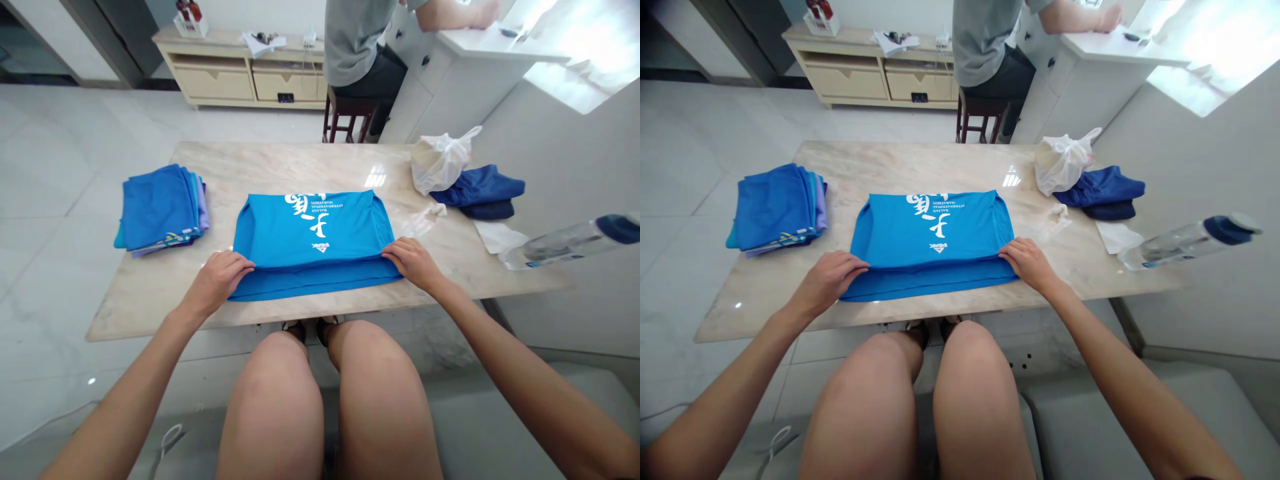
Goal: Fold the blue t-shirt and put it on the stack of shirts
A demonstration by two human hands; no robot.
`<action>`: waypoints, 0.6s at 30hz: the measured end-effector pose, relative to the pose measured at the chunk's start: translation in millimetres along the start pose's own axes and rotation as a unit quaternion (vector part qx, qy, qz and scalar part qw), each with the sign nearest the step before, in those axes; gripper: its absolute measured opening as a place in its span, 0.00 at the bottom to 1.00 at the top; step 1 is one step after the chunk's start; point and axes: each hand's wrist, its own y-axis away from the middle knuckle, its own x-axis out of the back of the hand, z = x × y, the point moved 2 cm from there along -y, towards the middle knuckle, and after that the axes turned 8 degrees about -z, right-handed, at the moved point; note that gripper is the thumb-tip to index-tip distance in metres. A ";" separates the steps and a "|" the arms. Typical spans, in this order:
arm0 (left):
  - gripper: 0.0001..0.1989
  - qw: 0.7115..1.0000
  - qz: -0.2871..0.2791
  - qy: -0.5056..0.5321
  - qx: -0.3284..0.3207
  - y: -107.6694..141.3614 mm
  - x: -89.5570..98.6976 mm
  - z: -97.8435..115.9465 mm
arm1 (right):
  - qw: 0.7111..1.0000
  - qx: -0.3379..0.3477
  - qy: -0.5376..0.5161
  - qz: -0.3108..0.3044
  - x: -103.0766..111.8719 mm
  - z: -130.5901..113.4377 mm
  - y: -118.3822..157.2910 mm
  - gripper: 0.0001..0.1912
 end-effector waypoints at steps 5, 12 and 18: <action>0.17 1.000 0.001 0.013 -0.004 24.0 0.0 13.1 | 0.998 0.024 0.025 -0.046 10.1 -9.4 19.9 0.13; 0.23 0.998 -0.021 0.048 0.043 1.0 4.4 33.9 | 0.996 -0.016 0.012 -0.081 16.1 -21.0 7.6 0.17; 0.33 0.988 -0.058 0.014 0.144 -33.2 -54.5 54.0 | 0.990 -0.062 -0.016 -0.123 -37.6 -34.6 -25.3 0.30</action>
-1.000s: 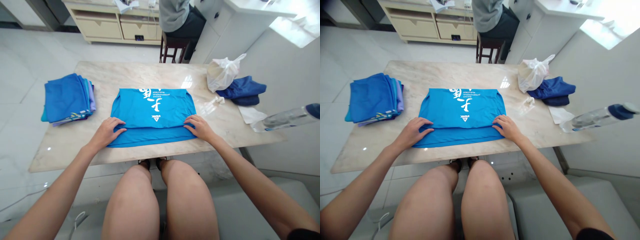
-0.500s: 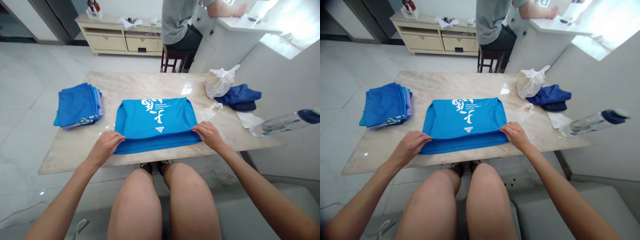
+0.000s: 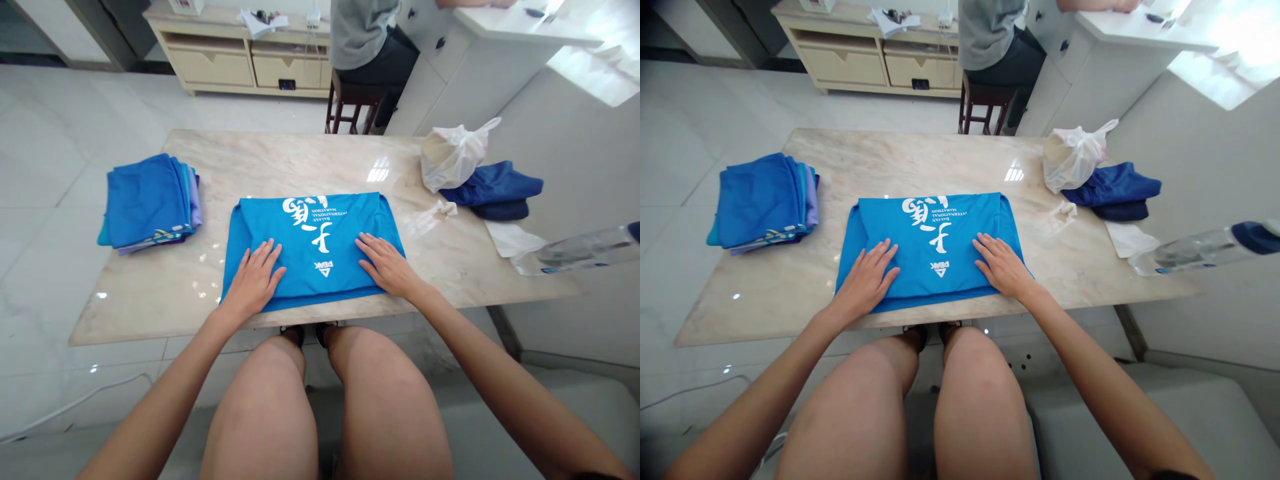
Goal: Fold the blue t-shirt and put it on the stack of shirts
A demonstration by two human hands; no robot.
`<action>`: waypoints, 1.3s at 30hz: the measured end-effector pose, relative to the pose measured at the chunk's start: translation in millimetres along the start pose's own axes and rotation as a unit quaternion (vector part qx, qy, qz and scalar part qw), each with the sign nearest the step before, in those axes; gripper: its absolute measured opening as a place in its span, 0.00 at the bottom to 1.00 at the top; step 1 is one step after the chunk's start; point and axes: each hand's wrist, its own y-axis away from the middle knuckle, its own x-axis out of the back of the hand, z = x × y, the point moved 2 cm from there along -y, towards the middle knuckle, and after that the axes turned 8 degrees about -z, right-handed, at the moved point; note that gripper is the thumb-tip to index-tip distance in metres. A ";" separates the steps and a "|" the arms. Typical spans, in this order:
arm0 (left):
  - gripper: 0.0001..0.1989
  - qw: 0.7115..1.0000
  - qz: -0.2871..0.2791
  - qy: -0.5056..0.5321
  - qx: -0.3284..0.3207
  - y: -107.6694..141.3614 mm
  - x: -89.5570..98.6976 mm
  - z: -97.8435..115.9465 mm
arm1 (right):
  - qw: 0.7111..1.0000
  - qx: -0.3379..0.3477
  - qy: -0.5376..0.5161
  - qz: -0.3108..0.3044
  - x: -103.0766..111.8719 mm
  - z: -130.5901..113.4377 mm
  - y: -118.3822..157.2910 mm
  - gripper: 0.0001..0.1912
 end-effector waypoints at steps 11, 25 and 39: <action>0.32 0.997 -0.066 -0.008 0.033 -69.8 23.4 -13.0 | 0.993 -0.102 -0.039 -0.043 -5.3 24.4 -59.8 0.34; 0.32 0.945 0.195 0.237 0.116 231.2 52.3 154.3 | 0.874 -0.172 -0.404 0.206 19.4 -215.8 197.4 0.36; 0.39 0.960 0.269 -0.023 0.070 288.4 36.5 185.7 | 0.931 -0.115 -0.174 0.300 -16.6 -240.9 220.8 0.49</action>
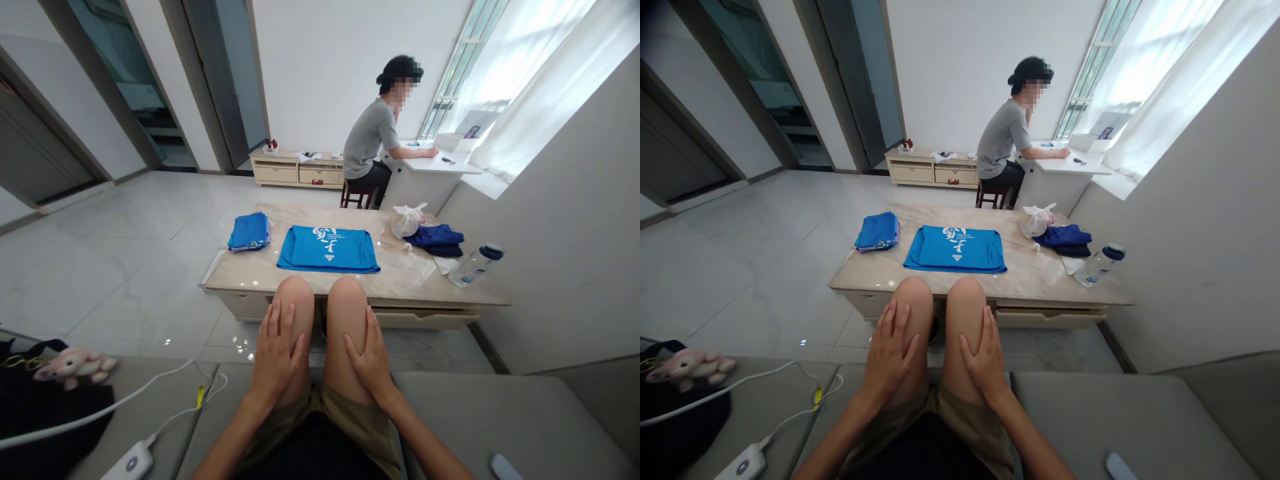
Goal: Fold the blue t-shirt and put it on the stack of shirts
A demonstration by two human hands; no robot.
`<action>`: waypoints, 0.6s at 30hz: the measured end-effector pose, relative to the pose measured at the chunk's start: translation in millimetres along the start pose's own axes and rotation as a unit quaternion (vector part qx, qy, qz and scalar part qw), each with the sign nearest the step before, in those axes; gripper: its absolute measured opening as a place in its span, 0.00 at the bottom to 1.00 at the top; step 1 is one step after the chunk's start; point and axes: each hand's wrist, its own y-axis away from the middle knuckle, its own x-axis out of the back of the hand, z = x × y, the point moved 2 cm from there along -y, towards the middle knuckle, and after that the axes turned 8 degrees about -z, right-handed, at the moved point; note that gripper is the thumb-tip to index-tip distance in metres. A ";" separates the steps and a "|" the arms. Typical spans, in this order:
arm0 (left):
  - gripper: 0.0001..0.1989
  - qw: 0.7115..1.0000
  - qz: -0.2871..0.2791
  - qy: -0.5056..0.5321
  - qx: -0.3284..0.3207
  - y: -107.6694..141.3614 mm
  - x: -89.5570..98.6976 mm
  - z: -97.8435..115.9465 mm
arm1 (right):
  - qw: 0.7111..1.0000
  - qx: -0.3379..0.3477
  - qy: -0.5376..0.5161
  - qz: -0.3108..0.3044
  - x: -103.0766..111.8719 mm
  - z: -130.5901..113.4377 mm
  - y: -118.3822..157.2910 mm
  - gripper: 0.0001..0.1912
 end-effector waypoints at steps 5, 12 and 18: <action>0.41 1.000 0.010 0.001 0.004 8.6 1.4 -7.0 | 1.000 0.009 -0.006 0.000 0.6 -14.4 3.0 0.47; 0.42 1.000 0.020 0.018 0.014 9.6 -4.2 -20.0 | 1.000 0.006 0.008 -0.006 -6.8 -36.5 1.0 0.48; 0.43 0.999 0.010 0.022 0.021 7.9 -3.3 -14.9 | 1.000 -0.002 0.018 -0.010 -1.5 -40.4 3.8 0.47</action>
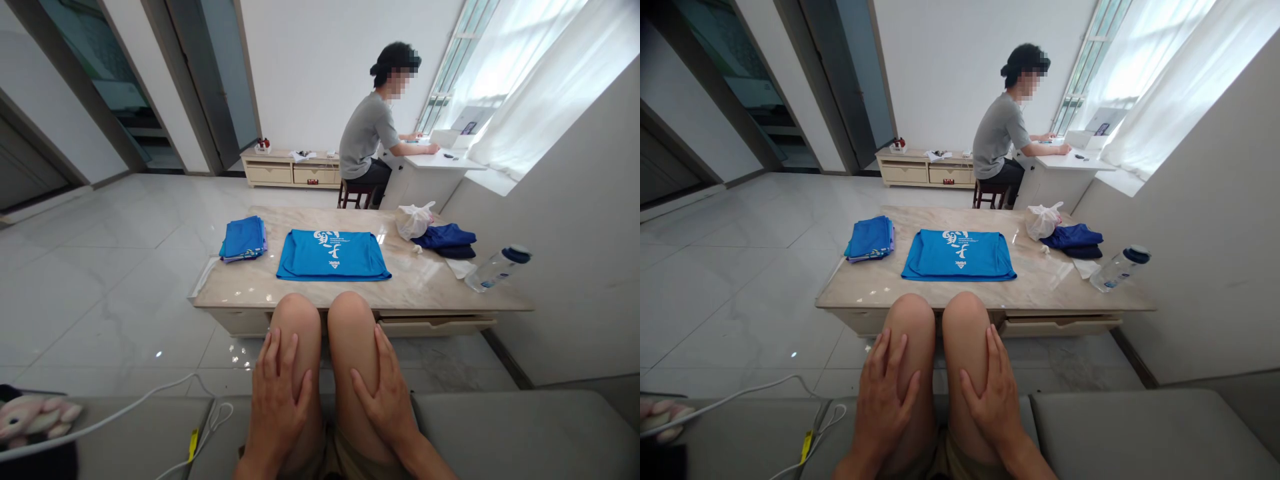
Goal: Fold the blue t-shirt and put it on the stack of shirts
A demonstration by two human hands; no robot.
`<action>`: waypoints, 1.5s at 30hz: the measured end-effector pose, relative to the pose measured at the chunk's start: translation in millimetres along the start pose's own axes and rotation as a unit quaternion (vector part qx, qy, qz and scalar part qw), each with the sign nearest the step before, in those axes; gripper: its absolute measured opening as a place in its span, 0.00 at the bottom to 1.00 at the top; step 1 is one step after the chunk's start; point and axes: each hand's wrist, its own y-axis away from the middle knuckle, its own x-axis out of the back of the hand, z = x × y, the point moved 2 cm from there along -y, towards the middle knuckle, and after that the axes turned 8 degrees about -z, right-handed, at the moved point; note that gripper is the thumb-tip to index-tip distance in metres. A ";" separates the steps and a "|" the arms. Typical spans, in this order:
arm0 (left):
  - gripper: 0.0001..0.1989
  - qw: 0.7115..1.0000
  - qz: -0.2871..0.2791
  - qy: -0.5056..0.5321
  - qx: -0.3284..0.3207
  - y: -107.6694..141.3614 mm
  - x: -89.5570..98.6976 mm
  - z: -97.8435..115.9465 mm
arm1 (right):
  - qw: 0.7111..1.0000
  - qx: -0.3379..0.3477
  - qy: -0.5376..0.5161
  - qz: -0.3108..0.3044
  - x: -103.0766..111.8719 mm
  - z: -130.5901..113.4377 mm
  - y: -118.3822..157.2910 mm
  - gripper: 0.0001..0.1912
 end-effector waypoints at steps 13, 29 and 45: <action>0.43 1.000 -0.011 -0.016 -0.019 -6.2 -5.8 18.2 | 0.998 -0.053 -0.009 0.025 17.8 32.9 9.8 0.44; 0.40 0.998 -0.026 -0.025 -0.046 -4.8 -8.5 38.7 | 0.999 -0.026 -0.031 0.032 18.2 27.9 6.2 0.43; 0.39 0.999 -0.015 -0.020 -0.022 -3.8 -4.0 19.0 | 0.998 -0.041 -0.034 0.037 17.5 33.2 8.0 0.42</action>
